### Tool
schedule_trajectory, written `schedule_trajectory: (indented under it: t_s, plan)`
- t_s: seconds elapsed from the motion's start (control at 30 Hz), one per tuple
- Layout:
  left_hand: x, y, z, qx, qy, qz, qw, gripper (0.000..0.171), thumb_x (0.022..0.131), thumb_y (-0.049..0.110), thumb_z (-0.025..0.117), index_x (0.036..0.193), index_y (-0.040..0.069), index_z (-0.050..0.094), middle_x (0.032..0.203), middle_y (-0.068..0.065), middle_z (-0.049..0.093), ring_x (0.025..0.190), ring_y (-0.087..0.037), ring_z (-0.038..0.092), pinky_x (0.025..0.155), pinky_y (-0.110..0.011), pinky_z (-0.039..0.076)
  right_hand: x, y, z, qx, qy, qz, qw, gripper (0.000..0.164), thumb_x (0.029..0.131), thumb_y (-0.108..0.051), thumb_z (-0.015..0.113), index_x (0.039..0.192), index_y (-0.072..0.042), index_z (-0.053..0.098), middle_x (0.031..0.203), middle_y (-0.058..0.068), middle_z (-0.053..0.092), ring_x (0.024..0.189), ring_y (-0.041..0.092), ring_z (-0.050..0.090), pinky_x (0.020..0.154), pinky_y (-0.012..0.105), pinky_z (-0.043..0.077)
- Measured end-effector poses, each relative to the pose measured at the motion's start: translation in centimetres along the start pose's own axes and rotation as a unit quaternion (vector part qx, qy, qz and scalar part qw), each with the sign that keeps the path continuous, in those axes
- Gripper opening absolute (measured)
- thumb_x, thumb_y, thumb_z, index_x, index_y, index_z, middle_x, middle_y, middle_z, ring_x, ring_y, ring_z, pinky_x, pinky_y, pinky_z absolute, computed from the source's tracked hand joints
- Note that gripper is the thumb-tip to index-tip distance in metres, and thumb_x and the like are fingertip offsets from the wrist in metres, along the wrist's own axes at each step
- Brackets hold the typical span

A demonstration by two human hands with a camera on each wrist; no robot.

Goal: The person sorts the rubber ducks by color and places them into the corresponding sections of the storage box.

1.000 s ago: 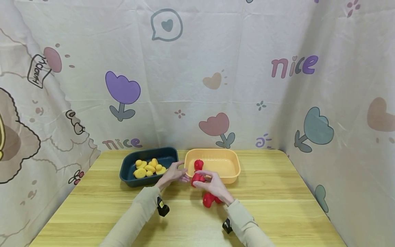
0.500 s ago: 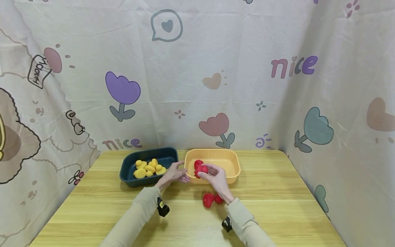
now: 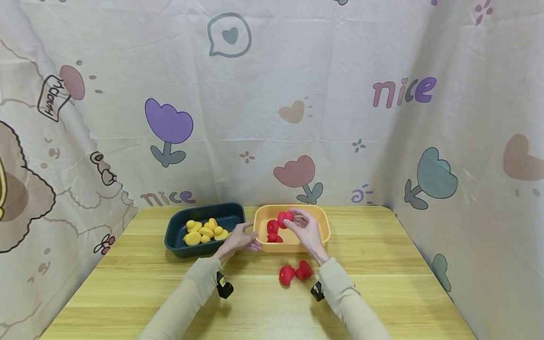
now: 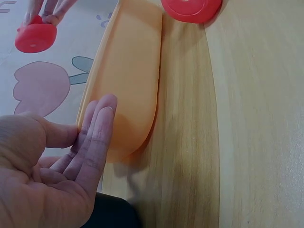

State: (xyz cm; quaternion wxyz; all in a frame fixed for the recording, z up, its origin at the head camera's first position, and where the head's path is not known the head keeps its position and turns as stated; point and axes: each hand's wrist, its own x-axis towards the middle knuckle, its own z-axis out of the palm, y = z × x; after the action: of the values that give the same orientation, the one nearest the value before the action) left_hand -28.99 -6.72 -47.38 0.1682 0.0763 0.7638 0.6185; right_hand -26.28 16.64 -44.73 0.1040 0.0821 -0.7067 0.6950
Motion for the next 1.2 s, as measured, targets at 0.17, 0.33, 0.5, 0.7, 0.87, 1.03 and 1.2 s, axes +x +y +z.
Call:
schedule_trajectory:
  t_s: [0.17, 0.33, 0.5, 0.7, 0.87, 1.03, 1.2]
  plan:
    - [0.0, 0.0, 0.0, 0.004, 0.004, -0.002, 1.0, 0.055, 0.103, 0.006, 0.053, 0.153, -0.005, 0.032, 0.087, -0.025, 0.075, 0.073, -0.029, 0.077, 0.079, -0.046, 0.062, 1.5, -0.5, -0.6, -0.04, 0.014, -0.014, 0.999, 0.038, 0.087, -0.002, 0.076, 0.121, 0.009, 0.064, 0.109, 0.013, 0.07, 0.083, 0.0, 0.067, 0.079, 0.012, 0.057]
    - [0.1, 0.0, 0.2, 0.005, 0.011, -0.007, 0.9999, 0.06, 0.103, 0.006, 0.053, 0.156, -0.004, 0.028, 0.086, -0.023, 0.076, 0.077, -0.033, 0.077, 0.081, -0.048, 0.062, 2.8, -0.7, -1.2, -0.063, 0.005, -0.013, 0.998, 0.038, 0.088, -0.002, 0.075, 0.122, 0.008, 0.063, 0.111, 0.023, 0.068, 0.081, -0.001, 0.066, 0.078, 0.011, 0.056]
    - [0.0, -0.3, 0.4, 0.008, 0.017, 0.005, 0.9998, 0.062, 0.103, 0.006, 0.051, 0.157, -0.005, 0.022, 0.084, -0.023, 0.075, 0.078, -0.037, 0.077, 0.08, -0.047, 0.063, 3.6, -0.5, -1.9, -0.097, -0.012, -0.009, 0.995, 0.037, 0.089, -0.005, 0.075, 0.123, 0.007, 0.065, 0.115, 0.03, 0.066, 0.082, -0.002, 0.065, 0.077, 0.01, 0.055]
    - [-0.2, -0.8, 0.6, 0.016, 0.021, 0.027, 0.9993, 0.063, 0.103, 0.005, 0.051, 0.157, -0.005, 0.02, 0.088, -0.024, 0.074, 0.078, -0.036, 0.076, 0.074, -0.04, 0.065, 4.4, -0.1, -2.6, -0.176, -0.023, -0.012, 0.984, 0.035, 0.089, -0.006, 0.075, 0.122, 0.003, 0.068, 0.116, 0.027, 0.069, 0.09, 0.014, 0.07, 0.077, 0.013, 0.056]
    - [-0.3, -0.9, 0.5, 0.01, 0.017, 0.034, 0.9992, 0.068, 0.102, 0.005, 0.055, 0.158, -0.004, 0.019, 0.092, -0.028, 0.073, 0.079, -0.036, 0.076, 0.075, -0.04, 0.065, 5.5, 0.2, -2.5, -0.245, -0.045, -0.007, 0.968, 0.035, 0.088, -0.004, 0.074, 0.122, 0.005, 0.068, 0.111, 0.025, 0.071, 0.091, 0.026, 0.07, 0.076, 0.021, 0.059]
    - [-0.3, -0.9, 0.4, 0.001, 0.009, 0.034, 0.9994, 0.068, 0.102, 0.004, 0.054, 0.159, -0.002, 0.017, 0.094, -0.03, 0.072, 0.078, -0.034, 0.077, 0.075, -0.039, 0.065, 6.4, 0.4, -2.3, -0.288, -0.08, -0.007, 0.954, 0.029, 0.086, -0.001, 0.073, 0.113, 0.005, 0.07, 0.1, 0.023, 0.072, 0.083, 0.022, 0.069, 0.07, 0.023, 0.056]
    - [-0.3, -0.9, 0.4, -0.003, 0.004, 0.032, 0.9995, 0.069, 0.103, 0.004, 0.054, 0.16, 0.0, 0.016, 0.094, -0.029, 0.072, 0.078, -0.033, 0.077, 0.075, -0.039, 0.065, 6.9, 0.7, -2.3, -0.306, -0.105, 0.001, 0.946, 0.026, 0.084, 0.002, 0.072, 0.11, 0.005, 0.071, 0.098, 0.022, 0.072, 0.082, 0.022, 0.068, 0.069, 0.022, 0.054]
